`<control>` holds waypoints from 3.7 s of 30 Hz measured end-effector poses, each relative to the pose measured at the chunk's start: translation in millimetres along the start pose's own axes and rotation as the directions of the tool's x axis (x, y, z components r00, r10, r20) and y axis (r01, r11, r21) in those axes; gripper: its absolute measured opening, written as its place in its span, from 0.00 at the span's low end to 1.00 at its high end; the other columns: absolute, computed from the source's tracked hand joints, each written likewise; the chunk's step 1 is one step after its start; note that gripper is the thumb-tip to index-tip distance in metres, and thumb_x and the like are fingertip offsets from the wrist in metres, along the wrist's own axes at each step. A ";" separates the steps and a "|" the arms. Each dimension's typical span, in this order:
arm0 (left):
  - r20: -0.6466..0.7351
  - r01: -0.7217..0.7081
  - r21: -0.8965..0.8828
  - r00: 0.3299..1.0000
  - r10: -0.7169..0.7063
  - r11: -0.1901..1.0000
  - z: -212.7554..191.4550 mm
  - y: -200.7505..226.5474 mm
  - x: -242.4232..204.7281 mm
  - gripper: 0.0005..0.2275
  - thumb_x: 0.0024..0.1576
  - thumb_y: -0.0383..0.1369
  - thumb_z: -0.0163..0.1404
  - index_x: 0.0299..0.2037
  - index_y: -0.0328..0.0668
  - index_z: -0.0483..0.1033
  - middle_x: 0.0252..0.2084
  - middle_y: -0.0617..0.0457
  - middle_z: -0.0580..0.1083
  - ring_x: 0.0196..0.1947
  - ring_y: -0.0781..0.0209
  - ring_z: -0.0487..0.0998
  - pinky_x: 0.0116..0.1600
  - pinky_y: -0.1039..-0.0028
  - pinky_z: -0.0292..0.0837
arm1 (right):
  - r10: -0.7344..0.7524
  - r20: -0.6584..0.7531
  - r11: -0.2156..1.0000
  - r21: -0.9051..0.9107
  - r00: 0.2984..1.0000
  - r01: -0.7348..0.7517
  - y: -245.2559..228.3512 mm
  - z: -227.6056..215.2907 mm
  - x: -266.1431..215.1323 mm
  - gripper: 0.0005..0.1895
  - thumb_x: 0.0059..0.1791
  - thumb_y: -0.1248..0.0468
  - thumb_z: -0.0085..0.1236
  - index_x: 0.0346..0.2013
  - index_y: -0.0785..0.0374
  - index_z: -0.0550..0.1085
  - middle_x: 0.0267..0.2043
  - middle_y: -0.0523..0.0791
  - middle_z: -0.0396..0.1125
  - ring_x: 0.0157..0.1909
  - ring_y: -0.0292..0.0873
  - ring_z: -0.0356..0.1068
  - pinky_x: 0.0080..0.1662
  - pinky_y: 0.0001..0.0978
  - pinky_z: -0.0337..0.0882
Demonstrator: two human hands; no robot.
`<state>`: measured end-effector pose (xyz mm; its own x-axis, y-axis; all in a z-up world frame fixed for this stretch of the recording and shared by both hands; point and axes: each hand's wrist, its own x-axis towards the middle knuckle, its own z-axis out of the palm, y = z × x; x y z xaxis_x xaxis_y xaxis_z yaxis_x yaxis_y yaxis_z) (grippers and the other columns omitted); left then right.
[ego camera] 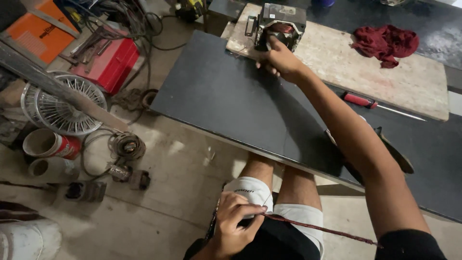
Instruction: The person twists a copper wire by hand, then straightens it on the table. The person continues to twist the wire further by hand.
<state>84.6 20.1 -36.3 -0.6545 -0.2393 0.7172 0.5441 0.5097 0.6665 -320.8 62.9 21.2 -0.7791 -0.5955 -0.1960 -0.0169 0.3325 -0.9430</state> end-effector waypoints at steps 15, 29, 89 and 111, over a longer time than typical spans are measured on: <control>-0.058 0.135 0.034 0.990 -0.132 0.990 -7.5 -8.4 -20.7 0.08 0.48 0.21 0.61 0.33 0.45 0.80 0.28 0.57 0.72 0.31 0.60 0.70 0.45 0.69 0.63 | 0.118 0.092 0.953 -0.290 0.989 -0.086 -25.9 32.9 -162.1 0.48 0.47 0.74 0.41 0.80 0.44 0.43 0.29 0.49 0.73 0.13 0.37 0.55 0.13 0.28 0.58; 0.269 -0.096 0.141 0.962 0.055 0.985 -31.5 14.5 -3.9 0.03 0.57 0.29 0.60 0.39 0.43 0.81 0.33 0.56 0.77 0.32 0.59 0.75 0.49 0.66 0.65 | -0.292 -0.242 0.805 -0.585 0.925 0.100 10.5 -9.1 -355.8 0.29 0.56 0.59 0.46 0.72 0.64 0.62 0.57 0.50 0.66 0.57 0.48 0.72 0.55 0.37 0.71; 0.278 0.245 -0.307 0.947 -0.159 0.920 23.0 128.6 -41.2 0.06 0.54 0.24 0.62 0.40 0.34 0.83 0.35 0.50 0.80 0.24 0.69 0.78 0.31 0.84 0.75 | -0.524 -0.576 0.843 -0.454 0.627 0.288 50.0 138.9 -512.6 0.05 0.50 0.67 0.61 0.38 0.65 0.77 0.36 0.47 0.74 0.34 0.41 0.69 0.40 0.28 0.68; 0.395 0.254 -0.556 0.918 -0.017 0.791 23.6 100.7 -23.1 0.04 0.52 0.25 0.65 0.36 0.38 0.86 0.30 0.50 0.76 0.20 0.69 0.71 0.27 0.80 0.71 | -0.120 -0.013 0.849 0.518 0.993 0.109 94.7 107.0 -497.7 0.08 0.50 0.69 0.59 0.38 0.74 0.80 0.25 0.53 0.77 0.22 0.39 0.74 0.24 0.31 0.75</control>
<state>142.2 96.5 9.5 -0.8180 0.0983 0.5668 0.5561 -0.1173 0.8228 132.4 312.5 0.7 -0.7794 -0.6217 -0.0782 0.2252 -0.1615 -0.9608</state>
